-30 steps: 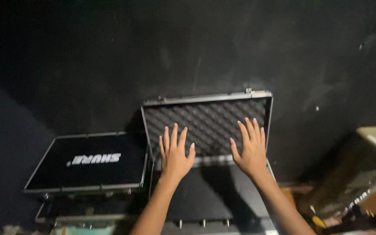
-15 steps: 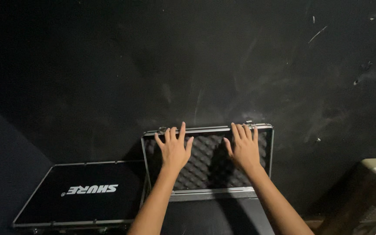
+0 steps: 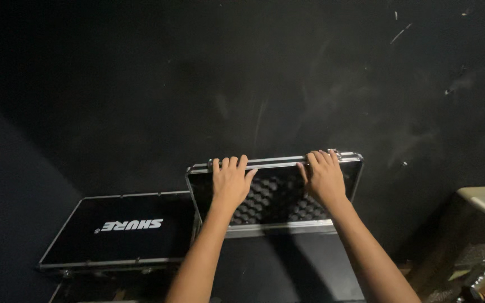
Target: The person places a black electronic device into a foam-lined case, closes the case, and then places a foam strip into a second black case.
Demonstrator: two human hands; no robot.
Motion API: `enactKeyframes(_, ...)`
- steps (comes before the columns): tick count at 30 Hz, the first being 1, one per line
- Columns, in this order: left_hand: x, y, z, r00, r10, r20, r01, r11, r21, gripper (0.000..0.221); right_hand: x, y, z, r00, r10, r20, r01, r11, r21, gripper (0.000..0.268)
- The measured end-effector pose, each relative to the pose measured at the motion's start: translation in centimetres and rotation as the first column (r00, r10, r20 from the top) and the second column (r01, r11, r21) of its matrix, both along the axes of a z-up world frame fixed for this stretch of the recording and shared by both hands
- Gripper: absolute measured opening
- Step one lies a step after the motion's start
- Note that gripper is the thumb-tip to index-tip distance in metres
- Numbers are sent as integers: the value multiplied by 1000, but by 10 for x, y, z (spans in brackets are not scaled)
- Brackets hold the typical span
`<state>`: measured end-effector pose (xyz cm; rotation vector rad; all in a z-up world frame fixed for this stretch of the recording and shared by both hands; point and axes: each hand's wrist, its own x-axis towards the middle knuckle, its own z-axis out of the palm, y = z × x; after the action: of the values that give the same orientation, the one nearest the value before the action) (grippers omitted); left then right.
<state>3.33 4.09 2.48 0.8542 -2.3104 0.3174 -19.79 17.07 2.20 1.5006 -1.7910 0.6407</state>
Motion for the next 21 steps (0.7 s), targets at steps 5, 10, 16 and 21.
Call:
enactKeyframes(5,25,31,11,999,-39,23,40,997,-65,43,22,42,10,996,5,85,-15,993,114,34)
enactKeyframes(10,48,67,9,996,-32,84,39,995,-89,47,46,92,12,998,26,48,-31,995,93,49)
enactKeyframes(16,83,111,-12,989,-103,111,113,989,-94,51,78,147,-2,992,-117,-56,127,967,221,54)
enactKeyframes(21,104,145,-38,981,-189,46,193,975,-114,55,93,185,-23,999,-51,9,46,959,280,59)
